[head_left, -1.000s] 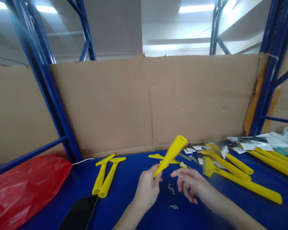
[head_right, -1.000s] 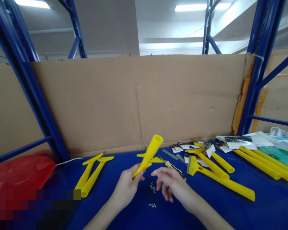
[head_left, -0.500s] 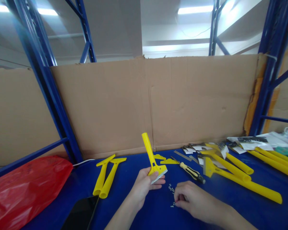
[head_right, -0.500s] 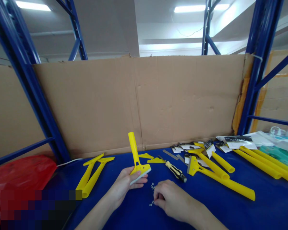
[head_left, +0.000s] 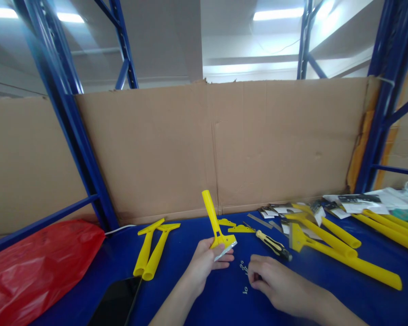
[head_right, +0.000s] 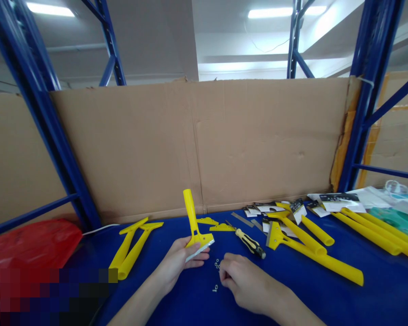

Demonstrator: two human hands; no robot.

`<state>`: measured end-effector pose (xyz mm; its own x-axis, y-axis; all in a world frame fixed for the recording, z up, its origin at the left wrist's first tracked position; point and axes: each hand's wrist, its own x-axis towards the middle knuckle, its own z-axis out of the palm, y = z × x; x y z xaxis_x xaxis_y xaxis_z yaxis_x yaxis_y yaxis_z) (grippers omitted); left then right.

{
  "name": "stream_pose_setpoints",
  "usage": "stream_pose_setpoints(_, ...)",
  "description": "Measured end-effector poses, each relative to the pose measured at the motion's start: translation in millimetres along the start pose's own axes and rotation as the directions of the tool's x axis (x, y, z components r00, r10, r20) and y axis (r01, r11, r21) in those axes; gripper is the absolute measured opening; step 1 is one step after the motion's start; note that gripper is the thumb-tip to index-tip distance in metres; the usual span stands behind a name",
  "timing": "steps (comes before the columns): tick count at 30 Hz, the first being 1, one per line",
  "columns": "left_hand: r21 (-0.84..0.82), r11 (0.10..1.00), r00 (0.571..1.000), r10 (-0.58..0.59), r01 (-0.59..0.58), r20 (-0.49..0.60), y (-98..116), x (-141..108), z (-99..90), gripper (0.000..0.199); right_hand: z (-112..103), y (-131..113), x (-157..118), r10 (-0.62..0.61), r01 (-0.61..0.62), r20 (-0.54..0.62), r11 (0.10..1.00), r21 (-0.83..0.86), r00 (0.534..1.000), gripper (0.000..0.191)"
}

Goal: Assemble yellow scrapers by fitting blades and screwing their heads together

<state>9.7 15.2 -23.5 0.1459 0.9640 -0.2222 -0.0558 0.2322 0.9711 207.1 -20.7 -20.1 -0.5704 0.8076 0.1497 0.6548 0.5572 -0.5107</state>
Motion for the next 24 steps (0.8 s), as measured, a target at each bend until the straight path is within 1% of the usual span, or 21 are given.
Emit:
stream_pose_setpoints(2, -0.002, 1.000, 1.000, -0.004, 0.004, -0.001, 0.0, 0.7, 0.1, 0.024, 2.5, 1.5, 3.4, 0.009, -0.005, -0.055, 0.997, 0.073, 0.998, 0.019)
stream_pose_setpoints(4, 0.001, 1.000, 1.000, -0.006, 0.006, 0.002, -0.2, 1.9, 0.1, 0.024, 4.8, 3.9, 10.4, 0.064, -0.045, -0.100, 0.983, 0.181, 0.993, 0.019)
stream_pose_setpoints(7, 0.013, 1.000, 1.000, 0.005, -0.005, 0.016, -1.4, 3.6, -0.6, 0.025, 6.6, 8.3, 27.5, 0.182, -0.111, -0.162, 0.923, 0.369, 0.970, 0.016)
stream_pose_setpoints(9, 0.018, 1.000, 0.999, 0.016, -0.017, 0.028, -2.9, 4.6, -1.8, 0.026, 7.2, 10.4, 41.3, 0.233, -0.114, -0.207, 0.880, 0.462, 0.950, 0.009)
stream_pose_setpoints(12, 0.020, 0.999, 0.998, 0.030, -0.032, 0.050, -5.3, 5.9, -4.0, 0.029, 9.5, 10.5, 59.4, 0.235, -0.089, -0.240, 0.863, 0.498, 0.942, 0.008)
stream_pose_setpoints(15, 0.020, 0.998, 0.995, 0.050, -0.052, 0.086, -6.4, 6.1, -4.9, 0.032, 13.8, 7.6, 69.0, 0.212, -0.047, -0.266, 0.855, 0.516, 0.941, 0.011)
stream_pose_setpoints(19, 0.018, 0.997, 0.989, 0.074, -0.076, 0.125, -6.0, 4.4, -3.0, 0.031, 18.2, 6.5, 70.4, 0.157, 0.015, -0.288, 0.856, 0.516, 0.945, 0.015)
stream_pose_setpoints(24, -0.002, 0.998, 0.990, 0.066, -0.067, 0.126, -5.6, 2.6, 0.0, 0.031, 17.1, 12.3, 70.3, 0.122, 0.048, -0.337, 0.889, 0.455, 0.933, 0.018)
